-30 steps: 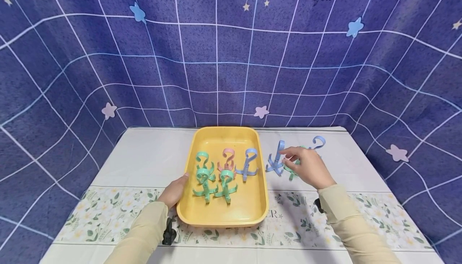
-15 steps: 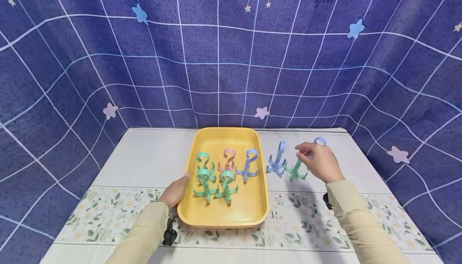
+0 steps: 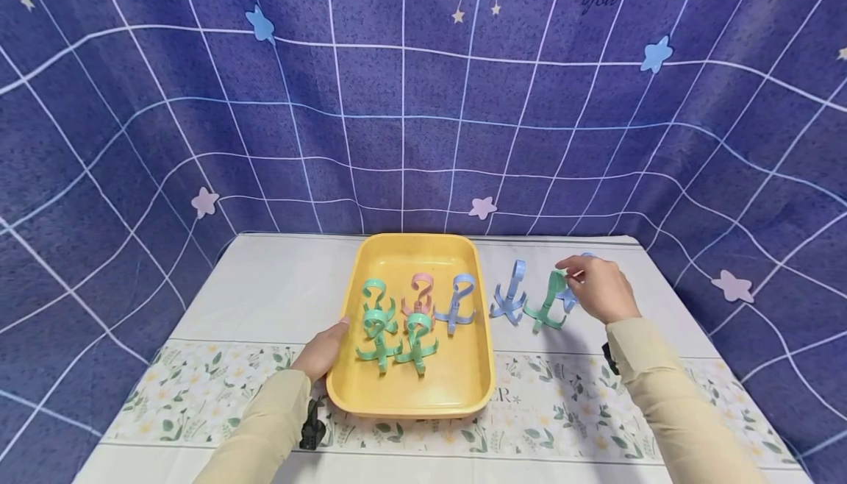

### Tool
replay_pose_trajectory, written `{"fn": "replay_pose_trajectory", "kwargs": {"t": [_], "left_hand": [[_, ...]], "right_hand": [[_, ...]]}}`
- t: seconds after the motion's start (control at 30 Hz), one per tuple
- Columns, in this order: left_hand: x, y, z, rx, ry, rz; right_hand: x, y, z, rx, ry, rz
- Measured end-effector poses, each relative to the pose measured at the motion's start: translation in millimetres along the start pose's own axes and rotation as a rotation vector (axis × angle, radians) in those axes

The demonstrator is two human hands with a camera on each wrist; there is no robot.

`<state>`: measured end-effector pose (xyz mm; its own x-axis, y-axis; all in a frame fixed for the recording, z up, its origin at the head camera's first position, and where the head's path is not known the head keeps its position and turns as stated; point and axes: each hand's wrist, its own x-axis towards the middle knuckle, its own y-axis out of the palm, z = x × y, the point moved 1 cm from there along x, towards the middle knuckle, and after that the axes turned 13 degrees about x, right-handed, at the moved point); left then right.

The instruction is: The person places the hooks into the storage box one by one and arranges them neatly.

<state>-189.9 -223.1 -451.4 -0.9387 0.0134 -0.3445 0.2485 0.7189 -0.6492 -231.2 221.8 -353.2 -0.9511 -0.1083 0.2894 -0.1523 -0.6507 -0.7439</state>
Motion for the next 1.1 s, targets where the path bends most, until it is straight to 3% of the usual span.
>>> {"fn": "replay_pose_trajectory", "kwargs": {"t": [0.4, 0.77, 1.1], "left_hand": [[-0.5, 0.1, 0.4, -0.014, -0.029, 0.001], [-0.6, -0.6, -0.6, -0.014, -0.018, -0.001], [-0.2, 0.4, -1.3, 0.000, -0.018, -0.004]], "right_hand": [[10.2, 8.3, -8.7, -0.025, 0.006, 0.123], [5.4, 8.9, -19.7, 0.017, -0.037, 0.134], [-3.8, 1.3, -18.4, 0.037, 0.016, 0.172]]}}
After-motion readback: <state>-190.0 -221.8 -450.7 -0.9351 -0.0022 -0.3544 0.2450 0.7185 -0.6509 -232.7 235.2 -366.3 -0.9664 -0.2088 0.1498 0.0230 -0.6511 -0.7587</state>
